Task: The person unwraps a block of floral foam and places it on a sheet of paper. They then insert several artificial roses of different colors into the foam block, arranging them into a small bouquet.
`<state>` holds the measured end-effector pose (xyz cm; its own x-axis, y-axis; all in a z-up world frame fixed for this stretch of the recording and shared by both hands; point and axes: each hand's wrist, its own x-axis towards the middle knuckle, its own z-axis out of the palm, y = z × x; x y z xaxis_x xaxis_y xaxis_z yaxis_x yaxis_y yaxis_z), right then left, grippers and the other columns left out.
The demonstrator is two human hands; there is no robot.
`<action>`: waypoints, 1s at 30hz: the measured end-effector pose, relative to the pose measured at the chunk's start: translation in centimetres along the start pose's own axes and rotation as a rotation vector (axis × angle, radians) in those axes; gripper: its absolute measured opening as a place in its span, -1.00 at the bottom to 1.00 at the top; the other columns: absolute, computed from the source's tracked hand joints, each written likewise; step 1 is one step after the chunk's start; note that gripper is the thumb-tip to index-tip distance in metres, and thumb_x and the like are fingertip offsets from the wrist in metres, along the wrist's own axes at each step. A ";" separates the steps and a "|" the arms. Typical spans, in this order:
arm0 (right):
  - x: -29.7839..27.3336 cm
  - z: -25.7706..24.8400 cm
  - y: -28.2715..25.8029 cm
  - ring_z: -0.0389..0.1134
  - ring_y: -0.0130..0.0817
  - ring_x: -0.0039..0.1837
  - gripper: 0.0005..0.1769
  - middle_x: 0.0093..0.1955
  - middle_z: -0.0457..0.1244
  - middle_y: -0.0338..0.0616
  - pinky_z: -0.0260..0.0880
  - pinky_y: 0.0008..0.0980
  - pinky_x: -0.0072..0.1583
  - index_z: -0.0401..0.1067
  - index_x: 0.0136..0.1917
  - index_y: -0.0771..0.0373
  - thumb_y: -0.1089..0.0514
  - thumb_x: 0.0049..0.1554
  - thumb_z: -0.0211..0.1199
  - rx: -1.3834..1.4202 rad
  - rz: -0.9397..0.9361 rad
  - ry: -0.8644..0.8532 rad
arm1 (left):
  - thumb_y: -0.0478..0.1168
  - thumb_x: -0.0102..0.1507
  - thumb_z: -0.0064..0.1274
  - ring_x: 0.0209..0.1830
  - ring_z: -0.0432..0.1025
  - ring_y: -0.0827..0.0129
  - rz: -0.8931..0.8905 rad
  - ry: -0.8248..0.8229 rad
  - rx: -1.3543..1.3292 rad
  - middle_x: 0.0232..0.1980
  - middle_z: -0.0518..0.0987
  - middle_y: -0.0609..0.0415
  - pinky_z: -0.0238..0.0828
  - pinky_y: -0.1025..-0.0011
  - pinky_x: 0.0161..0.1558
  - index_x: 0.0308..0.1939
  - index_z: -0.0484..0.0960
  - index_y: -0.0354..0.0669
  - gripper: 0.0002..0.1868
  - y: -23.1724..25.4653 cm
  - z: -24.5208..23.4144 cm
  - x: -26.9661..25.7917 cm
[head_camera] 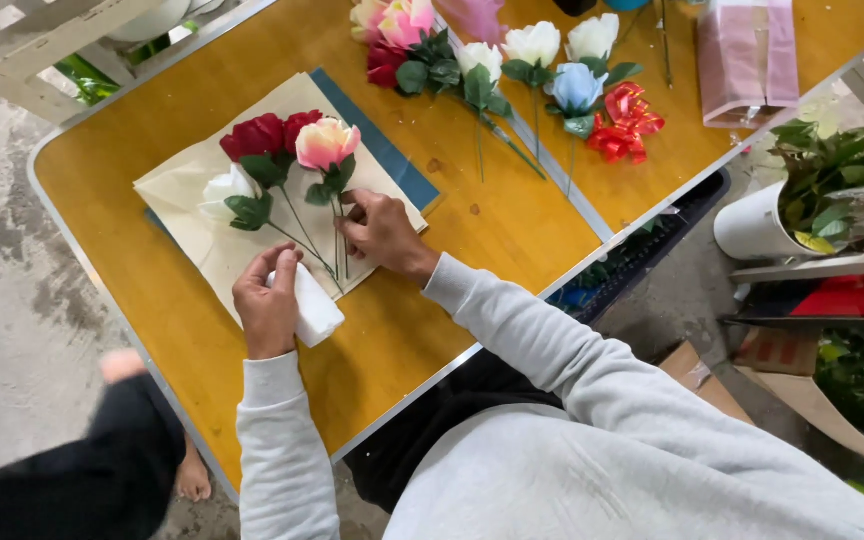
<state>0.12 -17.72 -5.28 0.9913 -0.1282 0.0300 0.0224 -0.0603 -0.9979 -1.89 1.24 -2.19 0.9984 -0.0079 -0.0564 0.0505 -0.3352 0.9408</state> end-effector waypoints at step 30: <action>2.8 0.3 4.0 0.36 0.20 0.36 -0.70 0.40 0.18 0.21 0.51 -0.13 0.22 0.50 0.17 0.18 0.02 0.22 0.31 -0.766 -0.452 -0.150 | -0.17 0.48 0.01 -0.13 0.56 0.07 0.033 0.010 0.009 -0.06 0.66 -0.16 0.51 0.15 0.01 0.11 0.68 -0.23 -0.75 -0.6 0.4 0.2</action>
<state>3.03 -18.07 -9.20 0.9167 0.1950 0.3487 0.3745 -0.7233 -0.5801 -1.71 1.12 -2.92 0.9997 -0.0096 -0.0220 0.0173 -0.3435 0.9390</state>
